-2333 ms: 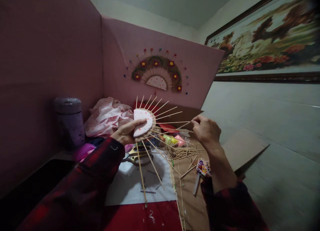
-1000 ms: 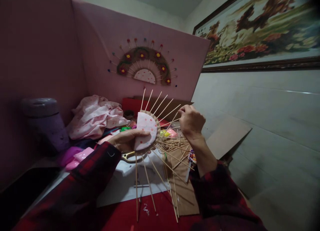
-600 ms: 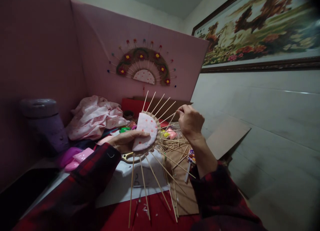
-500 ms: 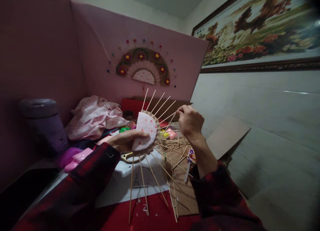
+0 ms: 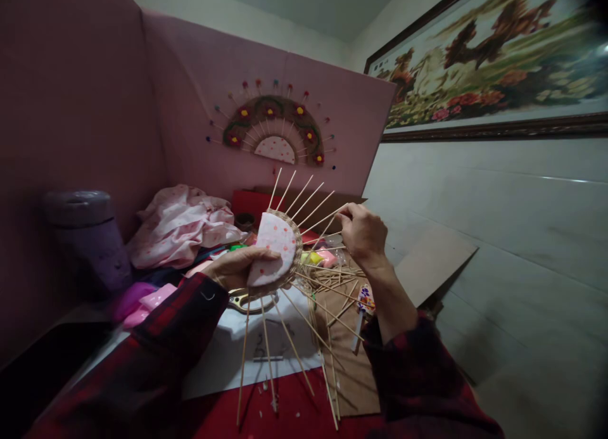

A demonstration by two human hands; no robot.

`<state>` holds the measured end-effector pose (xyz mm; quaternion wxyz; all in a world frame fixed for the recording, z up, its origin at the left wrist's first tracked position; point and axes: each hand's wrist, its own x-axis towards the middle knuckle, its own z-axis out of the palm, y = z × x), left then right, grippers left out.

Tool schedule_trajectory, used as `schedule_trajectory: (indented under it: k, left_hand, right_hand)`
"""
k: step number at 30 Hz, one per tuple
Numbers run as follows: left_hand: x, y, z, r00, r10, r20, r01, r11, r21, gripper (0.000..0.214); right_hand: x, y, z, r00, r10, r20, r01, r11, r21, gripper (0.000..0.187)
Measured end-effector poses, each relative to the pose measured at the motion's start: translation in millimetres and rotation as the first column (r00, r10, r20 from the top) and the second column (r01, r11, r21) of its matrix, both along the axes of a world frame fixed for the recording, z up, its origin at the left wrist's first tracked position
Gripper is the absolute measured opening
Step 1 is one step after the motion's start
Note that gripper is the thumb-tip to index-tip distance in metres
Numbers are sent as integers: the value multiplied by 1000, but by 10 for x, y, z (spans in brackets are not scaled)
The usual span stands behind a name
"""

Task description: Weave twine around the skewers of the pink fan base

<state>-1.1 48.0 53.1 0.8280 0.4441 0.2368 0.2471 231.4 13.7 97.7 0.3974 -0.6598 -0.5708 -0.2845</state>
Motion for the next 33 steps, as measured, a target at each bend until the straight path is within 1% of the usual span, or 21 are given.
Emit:
schedule_trajectory:
  k: [4, 8, 12, 14, 18, 20, 23, 24, 26, 30, 33]
  left_hand:
    - [-20, 21, 4, 1000, 7, 30, -6, 1000, -18, 24]
    - [-43, 49, 8, 996, 77, 47, -76, 997, -19, 25]
    - [-53, 55, 27, 993, 107, 51, -105, 994, -34, 32]
    - [-53, 44, 47, 987, 155, 50, -153, 987, -45, 35]
    - [-59, 23, 95, 969, 240, 66, -236, 970, -60, 31]
    - [-72, 25, 115, 965, 247, 84, -243, 968, -56, 29]
    - [-107, 45, 133, 965, 235, 114, -231, 972, -46, 28]
    - [-120, 54, 136, 966, 226, 123, -222, 974, -42, 29]
    - [-143, 70, 140, 965, 218, 143, -215, 976, -34, 30]
    - [-161, 74, 151, 958, 238, 160, -236, 971, -31, 33]
    - [-157, 61, 163, 956, 249, 158, -247, 968, -36, 34]
  right_hand:
    - [-6, -27, 28, 1000, -14, -15, 15, 1000, 7, 12]
    - [-17, -54, 40, 1000, -23, -18, 24, 999, 27, 12]
    - [-21, -68, 52, 1000, -17, -20, 18, 999, 38, 13]
    - [-13, -74, 62, 1000, -10, -29, 11, 999, 46, 13]
    - [26, -88, 94, 998, 17, -68, -12, 997, 81, 12]
    - [52, -93, 113, 991, 61, -119, -51, 995, 88, 13]
    - [87, -100, 137, 957, 176, -233, -162, 984, 76, 15]
    - [95, -103, 142, 947, 197, -254, -183, 980, 76, 16]
    - [102, -110, 148, 950, 190, -247, -172, 981, 90, 16]
    - [86, -128, 147, 975, 135, -177, -115, 986, 117, 17]
    - [68, -144, 147, 981, 126, -147, -108, 986, 129, 16]
